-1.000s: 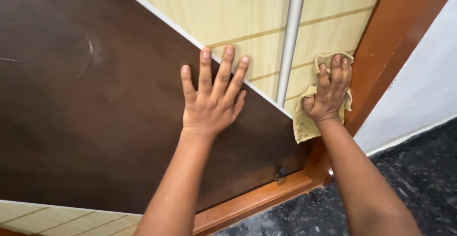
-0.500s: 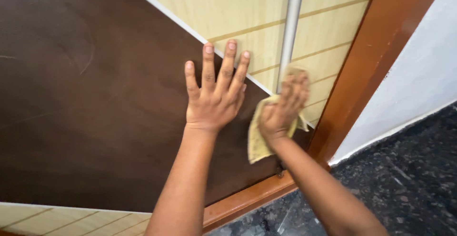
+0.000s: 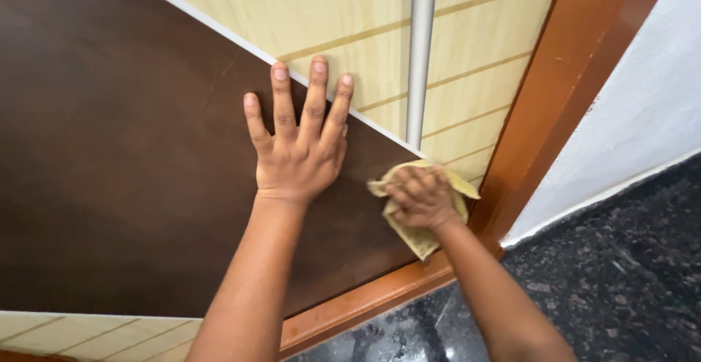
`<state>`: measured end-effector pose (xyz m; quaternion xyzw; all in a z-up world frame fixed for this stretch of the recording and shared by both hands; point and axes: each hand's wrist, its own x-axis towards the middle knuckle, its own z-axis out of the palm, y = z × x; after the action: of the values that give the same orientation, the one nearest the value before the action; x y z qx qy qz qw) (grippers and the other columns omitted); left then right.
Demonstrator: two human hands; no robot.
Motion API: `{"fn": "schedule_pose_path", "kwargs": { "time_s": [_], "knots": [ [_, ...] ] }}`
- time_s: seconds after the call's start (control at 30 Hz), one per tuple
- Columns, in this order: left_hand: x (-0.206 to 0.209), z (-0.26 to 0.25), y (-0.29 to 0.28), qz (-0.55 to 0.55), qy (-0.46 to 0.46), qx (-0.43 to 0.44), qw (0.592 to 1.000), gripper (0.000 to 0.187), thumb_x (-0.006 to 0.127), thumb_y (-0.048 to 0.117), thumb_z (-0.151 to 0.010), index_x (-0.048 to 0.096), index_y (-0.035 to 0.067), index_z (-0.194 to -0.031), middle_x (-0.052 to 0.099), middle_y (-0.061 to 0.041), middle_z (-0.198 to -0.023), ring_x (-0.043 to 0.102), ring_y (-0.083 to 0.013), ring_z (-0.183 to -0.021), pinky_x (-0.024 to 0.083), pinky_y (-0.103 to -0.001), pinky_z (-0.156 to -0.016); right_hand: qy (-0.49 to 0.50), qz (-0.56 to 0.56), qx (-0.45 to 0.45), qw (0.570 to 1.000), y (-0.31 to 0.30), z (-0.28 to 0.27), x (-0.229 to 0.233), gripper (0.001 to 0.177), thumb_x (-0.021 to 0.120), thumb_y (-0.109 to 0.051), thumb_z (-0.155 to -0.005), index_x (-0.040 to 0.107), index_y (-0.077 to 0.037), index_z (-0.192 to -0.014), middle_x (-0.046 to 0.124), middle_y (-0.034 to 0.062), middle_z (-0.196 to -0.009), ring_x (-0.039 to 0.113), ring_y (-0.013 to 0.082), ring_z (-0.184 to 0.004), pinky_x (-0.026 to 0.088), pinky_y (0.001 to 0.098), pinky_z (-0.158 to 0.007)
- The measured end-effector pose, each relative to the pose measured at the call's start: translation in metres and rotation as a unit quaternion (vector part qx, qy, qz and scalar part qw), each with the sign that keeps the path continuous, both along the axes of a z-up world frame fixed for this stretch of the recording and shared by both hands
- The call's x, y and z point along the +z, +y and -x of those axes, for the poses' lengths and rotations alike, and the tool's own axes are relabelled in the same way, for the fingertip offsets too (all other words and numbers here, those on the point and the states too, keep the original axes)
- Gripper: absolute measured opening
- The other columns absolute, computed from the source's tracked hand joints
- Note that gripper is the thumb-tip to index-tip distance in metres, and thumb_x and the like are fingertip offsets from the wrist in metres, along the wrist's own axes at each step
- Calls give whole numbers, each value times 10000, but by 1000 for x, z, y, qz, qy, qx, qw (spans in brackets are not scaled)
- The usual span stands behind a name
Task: The person wipes the surface of a wooden door with a yellow cloth. They clean the upper section with floral patterns, the middle section, and the lower section, including the door frame and the metal latch area.
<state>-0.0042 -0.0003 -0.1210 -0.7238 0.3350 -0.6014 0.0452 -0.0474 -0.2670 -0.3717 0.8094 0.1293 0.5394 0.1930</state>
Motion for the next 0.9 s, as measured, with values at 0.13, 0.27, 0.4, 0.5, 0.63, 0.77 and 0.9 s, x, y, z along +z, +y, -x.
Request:
{"fn": "schedule_pose_path", "kwargs": {
  "time_s": [0.13,0.27,0.4,0.5,0.63,0.77,0.9],
  "knots": [
    [-1,-2,0,-7,-7,7,1000,489,438,304,-1151,447,219,-1632,359,-96,-1715,330,-450,-1536,107,-662,-1229,23,-154,-40,987,-43,11,-48,775,256,-655,-1043,201,-171,-1645,144,147,-1693,126,333,-1580,49,550,-1310],
    [-2,-2,1,-7,5,-3,1000,487,433,297,-1156,442,210,-1636,361,-100,-1714,333,-454,-1534,114,-664,-1224,-18,-293,-56,954,-31,18,-40,795,269,-537,-1018,128,-81,-1654,95,211,-1714,94,407,-1598,77,603,-1311],
    [-1,-1,1,7,-8,-15,1000,470,438,291,-1168,436,214,-1632,367,-92,-1709,336,-443,-1538,115,-653,-1231,-59,-395,-48,915,5,22,21,755,308,-334,-1019,96,8,-1658,68,270,-1722,77,475,-1614,94,614,-1330],
    [-2,-2,1,7,1,-22,1000,459,436,277,-1175,436,207,-1629,377,-92,-1706,342,-439,-1536,118,-650,-1228,-79,-387,-37,918,10,22,88,745,358,-192,-987,134,31,-1661,97,275,-1733,113,492,-1632,102,596,-1318],
    [-2,-3,1,8,-6,-21,1000,461,438,274,-1174,437,206,-1630,377,-89,-1705,342,-437,-1535,120,-645,-1231,-115,-362,-33,925,6,7,168,688,290,-348,-1085,172,-36,-1688,156,198,-1763,167,404,-1612,121,565,-1336],
    [-2,-4,2,10,-10,-23,1000,462,440,272,-1175,442,209,-1633,378,-85,-1709,348,-428,-1537,121,-636,-1237,-148,-351,-22,924,11,1,178,702,237,-477,-1093,223,-75,-1668,208,150,-1740,202,358,-1605,161,557,-1325],
    [-4,-5,3,9,-7,-29,1000,501,431,232,-1133,447,202,-1633,376,-89,-1714,356,-430,-1539,124,-638,-1243,-129,-371,-33,919,4,9,125,695,237,-447,-1088,173,-76,-1673,185,182,-1740,200,389,-1618,161,562,-1325]
  ]
}}
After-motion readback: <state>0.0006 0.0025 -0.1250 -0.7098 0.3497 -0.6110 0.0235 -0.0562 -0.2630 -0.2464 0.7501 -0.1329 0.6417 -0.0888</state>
